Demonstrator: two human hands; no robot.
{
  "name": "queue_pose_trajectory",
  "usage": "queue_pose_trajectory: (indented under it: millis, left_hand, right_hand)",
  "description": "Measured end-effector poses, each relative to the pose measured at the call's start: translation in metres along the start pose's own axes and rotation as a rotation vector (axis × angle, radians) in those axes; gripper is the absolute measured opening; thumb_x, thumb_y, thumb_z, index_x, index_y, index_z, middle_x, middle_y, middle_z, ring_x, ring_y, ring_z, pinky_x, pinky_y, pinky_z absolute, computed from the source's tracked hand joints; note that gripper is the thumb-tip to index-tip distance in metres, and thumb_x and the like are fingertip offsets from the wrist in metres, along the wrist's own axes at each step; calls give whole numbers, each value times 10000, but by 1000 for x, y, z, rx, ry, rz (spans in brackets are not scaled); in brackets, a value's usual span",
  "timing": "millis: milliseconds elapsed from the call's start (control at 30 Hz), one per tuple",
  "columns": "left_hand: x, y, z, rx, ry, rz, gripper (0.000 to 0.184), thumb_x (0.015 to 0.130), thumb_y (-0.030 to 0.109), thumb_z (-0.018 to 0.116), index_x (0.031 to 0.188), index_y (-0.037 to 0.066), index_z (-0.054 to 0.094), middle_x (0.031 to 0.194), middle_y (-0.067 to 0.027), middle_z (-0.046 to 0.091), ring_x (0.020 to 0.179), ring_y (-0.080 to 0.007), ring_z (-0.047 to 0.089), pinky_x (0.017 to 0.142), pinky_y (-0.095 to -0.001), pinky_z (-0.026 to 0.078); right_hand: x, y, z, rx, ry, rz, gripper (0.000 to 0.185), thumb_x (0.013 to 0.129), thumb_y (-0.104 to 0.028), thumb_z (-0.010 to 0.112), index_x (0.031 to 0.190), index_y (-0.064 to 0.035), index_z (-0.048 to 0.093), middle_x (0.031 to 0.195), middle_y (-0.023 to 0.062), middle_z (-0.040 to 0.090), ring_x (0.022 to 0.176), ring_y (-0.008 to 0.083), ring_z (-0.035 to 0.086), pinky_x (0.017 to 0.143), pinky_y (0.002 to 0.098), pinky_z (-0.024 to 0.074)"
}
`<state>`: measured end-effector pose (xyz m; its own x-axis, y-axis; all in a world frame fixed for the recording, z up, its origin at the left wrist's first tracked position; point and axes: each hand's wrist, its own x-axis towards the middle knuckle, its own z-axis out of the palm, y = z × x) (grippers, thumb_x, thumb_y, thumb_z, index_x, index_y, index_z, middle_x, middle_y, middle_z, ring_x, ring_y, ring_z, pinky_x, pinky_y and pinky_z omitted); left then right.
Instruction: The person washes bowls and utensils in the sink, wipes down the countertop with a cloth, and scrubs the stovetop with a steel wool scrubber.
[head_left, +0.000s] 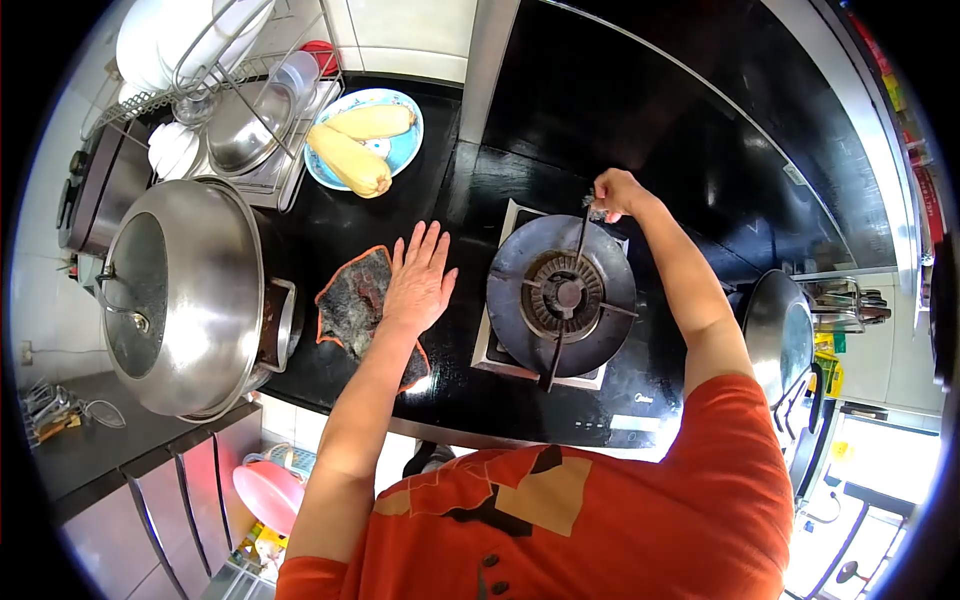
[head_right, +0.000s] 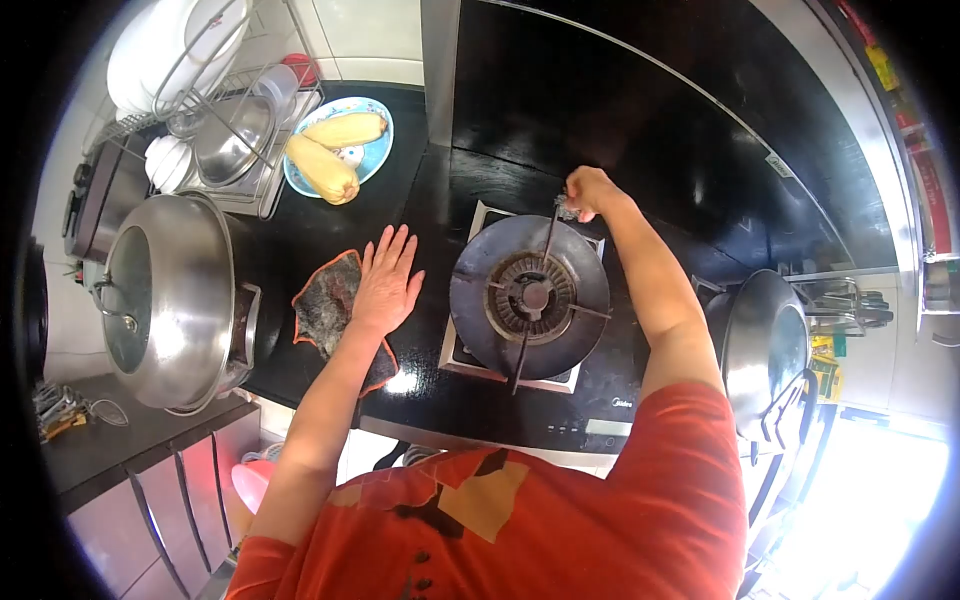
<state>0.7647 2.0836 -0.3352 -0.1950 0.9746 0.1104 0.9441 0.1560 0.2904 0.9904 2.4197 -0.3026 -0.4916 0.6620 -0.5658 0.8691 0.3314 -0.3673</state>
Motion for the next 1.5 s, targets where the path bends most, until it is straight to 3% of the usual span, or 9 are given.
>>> queue_pose_trajectory:
  millis: [167,367,400,467,633,833,1000,1267,1500]
  left_hand:
    - [0,1,-1,4,0,-4,543,921,247,546,1399,31,405,1514,-122,299,1432,-295,209,1151,-510,194]
    - [1,3,-1,29,-29,-3,541,930,255,529,1407,35,395,1517,-115,295,1432,-290,209,1158,-496,187]
    - [1,1,-1,34,-32,-3,542,931,255,527,1409,37,392,1517,-113,296,1433,-289,209,1159,-494,184]
    - [1,1,0,35,-16,5,539,932,256,525,1409,40,395,1519,-114,295,1433,-289,211,1158,-494,186]
    - [2,4,-2,27,-36,-2,534,937,251,517,1407,29,395,1524,-126,281,1438,-294,196,1163,-495,168]
    - [4,2,1,46,-64,-17,554,948,277,491,1436,48,363,1544,-116,247,1451,-293,152,1170,-494,136]
    - [3,4,1,53,-82,-17,560,938,272,503,1435,49,371,1546,-110,246,1450,-296,154,1169,-492,136]
    - [3,3,2,62,-60,0,545,940,222,511,1440,62,364,1552,-95,242,1450,-286,167,1168,-476,147]
    - [3,4,2,74,-68,4,551,932,211,526,1436,59,366,1545,-98,250,1443,-298,180,1167,-481,157]
  right_hand:
    - [10,-54,11,-277,104,19,136,704,28,680,840,38,681,775,199,689,724,324,705,667,422,575]
    - [32,-189,85,-673,540,-299,137,797,-80,641,884,-81,747,950,101,721,885,251,703,773,353,571]
    - [30,-184,83,-550,587,-404,133,758,-40,645,856,-38,736,886,197,701,840,318,703,740,373,578]
    - [14,-171,68,-629,460,-257,132,790,-112,657,878,-82,750,933,89,725,908,247,700,784,335,567]
    - [20,-17,27,-446,414,7,195,865,-136,562,927,-69,734,1007,175,692,975,330,671,839,416,545]
    - [-25,85,11,-308,546,183,200,746,-205,727,878,-56,711,951,192,692,933,339,672,858,409,535]
    - [3,-16,32,-254,432,-79,312,720,-323,790,870,-57,722,946,150,695,938,325,666,840,411,533]
    - [-54,137,32,-201,544,51,256,690,-310,794,697,-77,688,762,132,684,737,295,671,696,399,538]
    - [-32,40,39,-152,495,-177,232,707,-257,784,798,-65,690,887,144,686,899,322,656,810,421,518]
